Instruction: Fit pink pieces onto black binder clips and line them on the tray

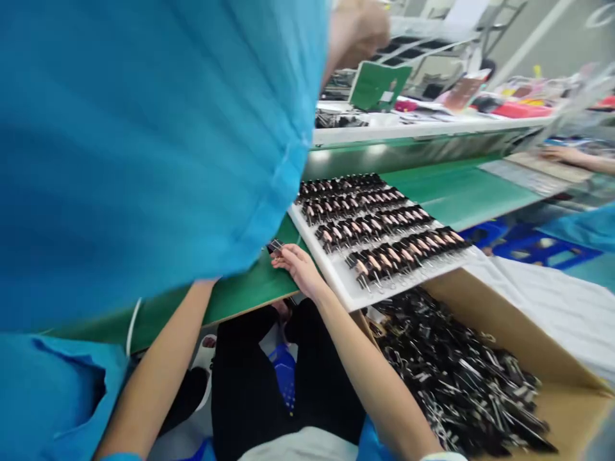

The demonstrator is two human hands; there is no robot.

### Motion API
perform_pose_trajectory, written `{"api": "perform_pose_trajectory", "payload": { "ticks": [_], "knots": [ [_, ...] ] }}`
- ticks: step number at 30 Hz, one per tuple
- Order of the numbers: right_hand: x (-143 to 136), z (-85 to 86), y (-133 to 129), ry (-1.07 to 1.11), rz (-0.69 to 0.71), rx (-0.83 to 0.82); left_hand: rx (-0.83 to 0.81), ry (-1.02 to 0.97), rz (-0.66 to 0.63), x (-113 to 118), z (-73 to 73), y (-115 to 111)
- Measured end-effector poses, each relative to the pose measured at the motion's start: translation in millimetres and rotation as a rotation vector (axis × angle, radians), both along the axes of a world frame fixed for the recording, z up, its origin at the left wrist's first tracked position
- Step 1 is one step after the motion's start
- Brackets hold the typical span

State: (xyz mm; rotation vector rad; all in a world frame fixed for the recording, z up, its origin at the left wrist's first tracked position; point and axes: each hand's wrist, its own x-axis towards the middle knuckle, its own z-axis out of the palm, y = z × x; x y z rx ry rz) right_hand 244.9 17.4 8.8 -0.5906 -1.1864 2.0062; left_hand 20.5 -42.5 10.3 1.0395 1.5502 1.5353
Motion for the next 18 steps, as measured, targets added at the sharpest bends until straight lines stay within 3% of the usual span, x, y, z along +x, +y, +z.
{"api": "perform_pose_trajectory", "payload": {
  "ticks": [4, 12, 18],
  "knots": [
    [-9, -2.4, 14, -0.036, -0.005, -0.018, 0.011, -0.040, -0.009, -2, 1.8, -4],
    [-16, -17.1, 22, -0.131, -0.086, 0.121, 0.043, -0.137, -0.050, 0, 0.6, -7],
    [-21, -16.2, 28, -0.205, -0.027, 0.186, 0.047, -0.152, -0.046, 1, 2.4, -11]
  ]
}}
